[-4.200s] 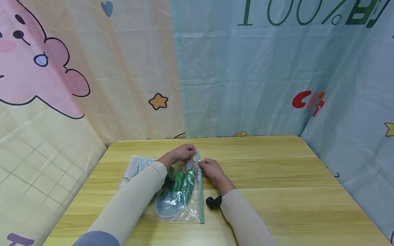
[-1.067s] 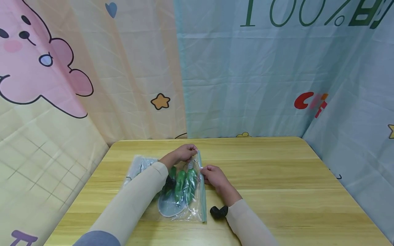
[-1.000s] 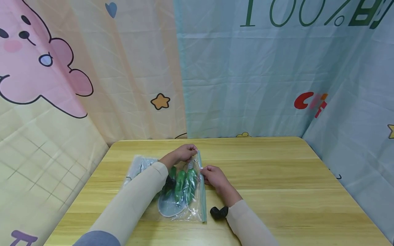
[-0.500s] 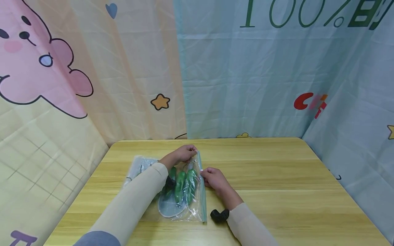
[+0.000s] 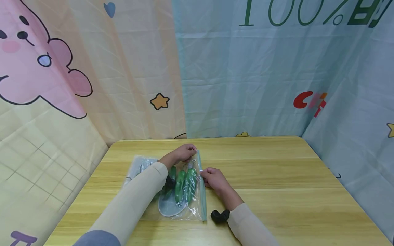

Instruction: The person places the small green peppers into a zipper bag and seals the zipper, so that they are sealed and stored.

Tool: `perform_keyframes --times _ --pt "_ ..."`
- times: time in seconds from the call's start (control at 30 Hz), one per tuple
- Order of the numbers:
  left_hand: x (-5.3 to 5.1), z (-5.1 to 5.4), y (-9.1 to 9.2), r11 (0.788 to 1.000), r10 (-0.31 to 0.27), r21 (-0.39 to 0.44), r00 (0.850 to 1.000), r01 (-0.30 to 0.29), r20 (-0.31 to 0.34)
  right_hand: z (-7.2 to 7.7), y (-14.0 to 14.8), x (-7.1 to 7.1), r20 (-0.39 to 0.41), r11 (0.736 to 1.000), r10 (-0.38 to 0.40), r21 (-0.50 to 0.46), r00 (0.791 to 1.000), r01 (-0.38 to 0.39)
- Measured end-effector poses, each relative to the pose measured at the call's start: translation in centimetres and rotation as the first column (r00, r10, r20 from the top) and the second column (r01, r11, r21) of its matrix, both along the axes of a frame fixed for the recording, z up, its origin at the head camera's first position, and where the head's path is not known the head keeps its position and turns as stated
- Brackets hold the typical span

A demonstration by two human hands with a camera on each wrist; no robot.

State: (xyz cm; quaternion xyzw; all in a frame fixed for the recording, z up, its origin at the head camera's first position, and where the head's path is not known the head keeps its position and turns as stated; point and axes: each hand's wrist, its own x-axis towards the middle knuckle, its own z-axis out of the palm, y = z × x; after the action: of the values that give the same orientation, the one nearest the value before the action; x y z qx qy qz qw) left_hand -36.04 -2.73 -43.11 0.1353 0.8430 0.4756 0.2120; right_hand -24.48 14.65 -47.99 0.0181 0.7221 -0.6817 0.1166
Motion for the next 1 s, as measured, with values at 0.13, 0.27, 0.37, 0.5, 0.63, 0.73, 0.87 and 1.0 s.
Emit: perform_keyframes --times 0.13,0.27,0.37,0.5,0.63,0.73,0.87,1.0 --pt "0.0 0.04 -0.06 1.0 -0.007 -0.007 1.0 0.007 -0.001 0.07 -0.03 0.25 0.004 1.0 0.001 0.006 1.0 -0.001" --pt "0.01 0.04 -0.06 1.0 -0.012 -0.004 1.0 0.012 -0.001 0.05 -0.06 0.38 0.001 1.0 -0.002 0.011 1.0 0.002" --pt "-0.01 0.05 -0.04 1.0 -0.011 0.001 1.0 0.011 0.0 0.02 -0.04 0.5 -0.006 1.0 -0.006 0.022 1.0 0.006" --pt "-0.03 0.07 -0.07 1.0 -0.006 -0.004 1.0 0.006 -0.006 0.09 -0.09 0.61 -0.002 1.0 -0.004 0.02 1.0 0.004" --pt "-0.03 0.07 -0.06 1.0 -0.008 -0.006 1.0 0.008 -0.008 0.07 -0.04 0.82 -0.002 1.0 0.004 0.011 1.0 -0.004" --pt "-0.1 0.0 -0.1 1.0 -0.009 -0.007 1.0 0.009 -0.008 -0.04 -0.01 0.91 -0.003 1.0 0.011 0.005 1.0 -0.011" --pt "-0.14 -0.1 -0.14 1.0 -0.007 -0.006 1.0 0.007 -0.008 -0.1 0.03 0.96 -0.002 1.0 0.017 -0.002 1.0 -0.017" --pt "-0.21 -0.07 -0.12 1.0 -0.001 0.005 1.0 0.001 -0.01 0.0 0.04 1.01 -0.006 1.0 0.018 -0.011 1.0 -0.018"
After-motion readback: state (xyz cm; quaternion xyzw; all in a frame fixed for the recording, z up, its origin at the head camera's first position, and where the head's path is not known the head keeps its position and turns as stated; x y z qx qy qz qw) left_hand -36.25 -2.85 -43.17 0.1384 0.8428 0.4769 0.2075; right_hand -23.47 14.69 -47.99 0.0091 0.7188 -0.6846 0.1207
